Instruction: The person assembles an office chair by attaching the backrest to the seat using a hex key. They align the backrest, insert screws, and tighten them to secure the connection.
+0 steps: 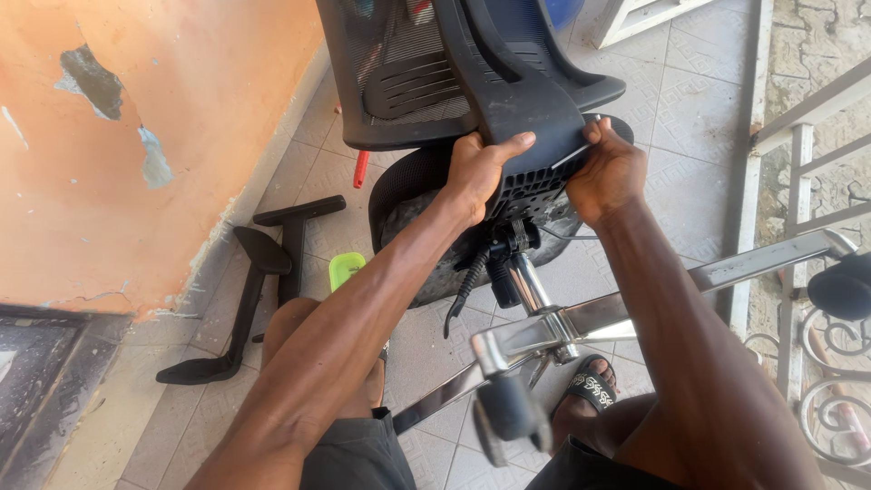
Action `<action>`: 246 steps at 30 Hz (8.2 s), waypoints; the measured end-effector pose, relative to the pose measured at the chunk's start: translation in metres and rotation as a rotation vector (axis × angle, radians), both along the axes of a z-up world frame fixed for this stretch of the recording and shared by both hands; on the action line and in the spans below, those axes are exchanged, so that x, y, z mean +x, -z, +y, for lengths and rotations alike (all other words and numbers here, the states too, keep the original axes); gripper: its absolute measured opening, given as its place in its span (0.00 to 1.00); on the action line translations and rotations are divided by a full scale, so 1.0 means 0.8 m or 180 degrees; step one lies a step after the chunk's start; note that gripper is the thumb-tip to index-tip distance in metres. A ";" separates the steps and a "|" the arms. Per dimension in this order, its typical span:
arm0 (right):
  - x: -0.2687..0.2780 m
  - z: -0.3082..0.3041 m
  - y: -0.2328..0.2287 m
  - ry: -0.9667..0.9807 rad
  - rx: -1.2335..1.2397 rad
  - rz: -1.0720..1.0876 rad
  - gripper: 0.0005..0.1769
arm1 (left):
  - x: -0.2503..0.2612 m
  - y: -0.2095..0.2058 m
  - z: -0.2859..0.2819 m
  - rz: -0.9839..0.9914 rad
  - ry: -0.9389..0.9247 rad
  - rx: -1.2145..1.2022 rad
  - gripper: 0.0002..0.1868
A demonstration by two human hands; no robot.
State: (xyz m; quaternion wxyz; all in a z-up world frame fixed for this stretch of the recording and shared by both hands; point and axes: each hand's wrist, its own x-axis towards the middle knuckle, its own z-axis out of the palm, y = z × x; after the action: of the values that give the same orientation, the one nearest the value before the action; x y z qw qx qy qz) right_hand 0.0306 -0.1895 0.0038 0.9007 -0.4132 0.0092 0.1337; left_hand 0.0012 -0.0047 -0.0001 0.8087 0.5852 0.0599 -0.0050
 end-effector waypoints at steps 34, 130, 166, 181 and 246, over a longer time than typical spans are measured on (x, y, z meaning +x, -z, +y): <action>-0.005 0.027 0.000 -0.0330 -0.0139 -0.0008 0.20 | -0.007 0.005 0.047 0.0324 0.0019 0.1040 0.28; -0.019 -0.258 0.153 0.2244 -0.0746 0.2101 0.27 | -0.016 0.017 -0.147 -0.2403 0.0011 0.4170 0.07; -0.017 -0.089 0.010 0.0497 -0.5242 -0.3493 0.19 | -0.042 0.014 0.056 -0.0612 0.1163 0.4896 0.47; -0.021 -0.156 0.011 0.0639 -0.4961 -0.3261 0.21 | -0.097 0.018 0.070 -0.1571 0.0066 0.4530 0.32; -0.041 -0.012 -0.066 -0.1904 -0.5061 -0.2129 0.24 | -0.147 0.117 0.276 0.1305 0.0099 0.1849 0.18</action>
State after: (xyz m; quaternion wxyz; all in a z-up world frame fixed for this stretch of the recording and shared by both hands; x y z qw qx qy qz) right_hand -0.0024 -0.1995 0.0565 0.2341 -0.9145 -0.2704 0.1891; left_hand -0.1163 0.2157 -0.0940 0.5796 0.7783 0.2109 -0.1175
